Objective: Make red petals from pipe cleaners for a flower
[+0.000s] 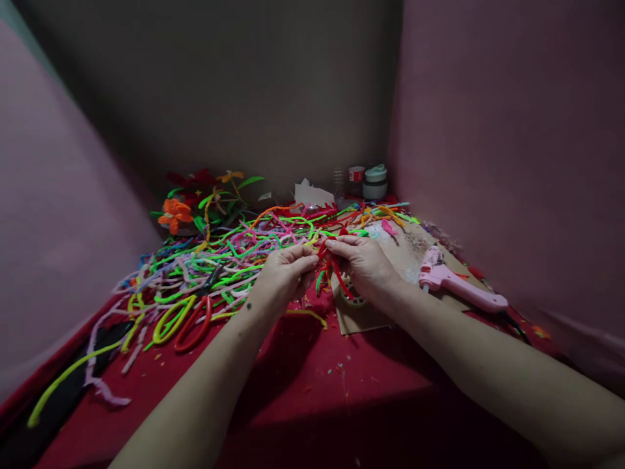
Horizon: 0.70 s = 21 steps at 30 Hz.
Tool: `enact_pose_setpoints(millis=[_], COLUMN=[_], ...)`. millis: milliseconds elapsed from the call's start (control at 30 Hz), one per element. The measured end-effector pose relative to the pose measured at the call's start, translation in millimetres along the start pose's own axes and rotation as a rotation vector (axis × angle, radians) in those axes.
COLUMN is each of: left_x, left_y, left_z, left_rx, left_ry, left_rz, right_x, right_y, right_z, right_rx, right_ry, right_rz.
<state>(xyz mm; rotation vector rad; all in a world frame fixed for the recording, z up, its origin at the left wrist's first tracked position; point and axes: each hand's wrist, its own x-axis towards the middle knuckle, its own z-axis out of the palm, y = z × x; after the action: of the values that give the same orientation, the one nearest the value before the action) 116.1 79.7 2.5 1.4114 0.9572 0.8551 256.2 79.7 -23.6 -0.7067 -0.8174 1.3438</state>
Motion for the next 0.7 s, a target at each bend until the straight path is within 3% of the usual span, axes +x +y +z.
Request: enact_pose_setpoints(millis=[133,300,467,600,700], left_x=[1,3,5,6,5], left_y=[2,5,3,0,0], left_z=[-2,-3,-4,-3,-1], left_rx=[0.079,0.105,0.159,0.165,0.177], left_ry=[0.092,0.195,0.238,0.244,0.229], left_rz=[0.051,0.099,0.153,0.222,0.234], right_x=[-5,-11,-11,-8,-7], right_y=[-6,-15,-15,-15,-13], right_z=[2,4,6,6,5], right_rx=[-0.171,-0.51,-0.315,-0.136,-0.139], right_ry=[-0.049,-0.177,-0.248,-0.091,-0.042], right_rz=[0.088,0.082,0.114,-0.088,-0.234])
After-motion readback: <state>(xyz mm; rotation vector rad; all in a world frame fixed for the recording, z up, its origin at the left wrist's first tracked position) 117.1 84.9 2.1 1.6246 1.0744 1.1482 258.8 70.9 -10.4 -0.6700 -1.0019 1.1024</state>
